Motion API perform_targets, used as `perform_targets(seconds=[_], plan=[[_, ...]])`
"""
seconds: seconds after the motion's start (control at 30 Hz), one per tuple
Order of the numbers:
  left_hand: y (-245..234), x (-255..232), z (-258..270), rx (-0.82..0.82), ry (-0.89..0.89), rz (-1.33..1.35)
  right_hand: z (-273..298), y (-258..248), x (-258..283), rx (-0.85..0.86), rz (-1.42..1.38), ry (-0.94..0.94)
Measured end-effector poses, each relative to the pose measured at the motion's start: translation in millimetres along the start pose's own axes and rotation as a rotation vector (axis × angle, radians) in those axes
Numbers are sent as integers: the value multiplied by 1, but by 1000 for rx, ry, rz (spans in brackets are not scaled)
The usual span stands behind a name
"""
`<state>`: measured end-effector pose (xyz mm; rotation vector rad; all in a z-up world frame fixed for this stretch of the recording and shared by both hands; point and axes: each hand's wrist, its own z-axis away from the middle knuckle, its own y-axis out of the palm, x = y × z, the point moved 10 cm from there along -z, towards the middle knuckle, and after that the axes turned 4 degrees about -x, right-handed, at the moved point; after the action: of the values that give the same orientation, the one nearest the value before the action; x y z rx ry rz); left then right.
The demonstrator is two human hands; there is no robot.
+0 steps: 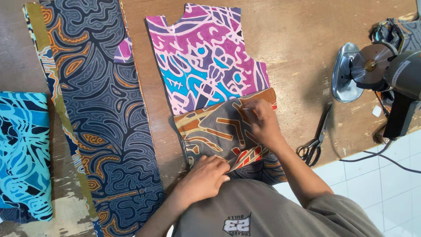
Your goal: The person folds several patterned fabric pieces on a wooden table, aligning edges and smoothing the material. They handle multiple pieces one at a time, stacking them after folding.
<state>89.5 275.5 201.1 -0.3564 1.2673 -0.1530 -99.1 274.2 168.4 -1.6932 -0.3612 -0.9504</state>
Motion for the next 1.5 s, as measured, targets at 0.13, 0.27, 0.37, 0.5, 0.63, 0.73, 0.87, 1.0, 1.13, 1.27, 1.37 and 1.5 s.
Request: perform_targets(seconds=[0.13, 0.27, 0.37, 0.5, 0.63, 0.73, 0.87, 1.0, 1.13, 1.27, 1.37, 1.5], plan=[[-59, 44, -21, -134, -66, 222, 7, 54, 7, 185, 80, -115], [-175, 110, -68, -653, -87, -24, 12, 79, 5, 167, 105, -182], [-220, 153, -117, -765, -91, -139, 19, 78, 5, 91, 106, -242], [-243, 199, -171, -859, -218, -285, 19, 77, 0, 68, 69, -204], [-253, 227, -200, -955, -395, -423, 16, 76, -2, 77, 53, -189], [-249, 247, -216, -893, -471, -449, 18, 77, -6, 94, 51, -161], [-250, 256, -233, -792, -485, -555, 14, 77, -5, 66, 29, -175], [-243, 251, -245, -710, -468, -683, 14, 77, -5, 61, 34, -180], [-237, 241, -243, -692, -401, -723, 17, 78, -5, 60, 35, -171], [-237, 235, -236, -730, -391, -631, 16, 77, -6, 69, 31, -177], [-240, 235, -226, -821, -387, -491, 17, 79, -8, 81, 29, -164], [-240, 240, -233, -817, -437, -504, 16, 79, -8, 82, 24, -169]])
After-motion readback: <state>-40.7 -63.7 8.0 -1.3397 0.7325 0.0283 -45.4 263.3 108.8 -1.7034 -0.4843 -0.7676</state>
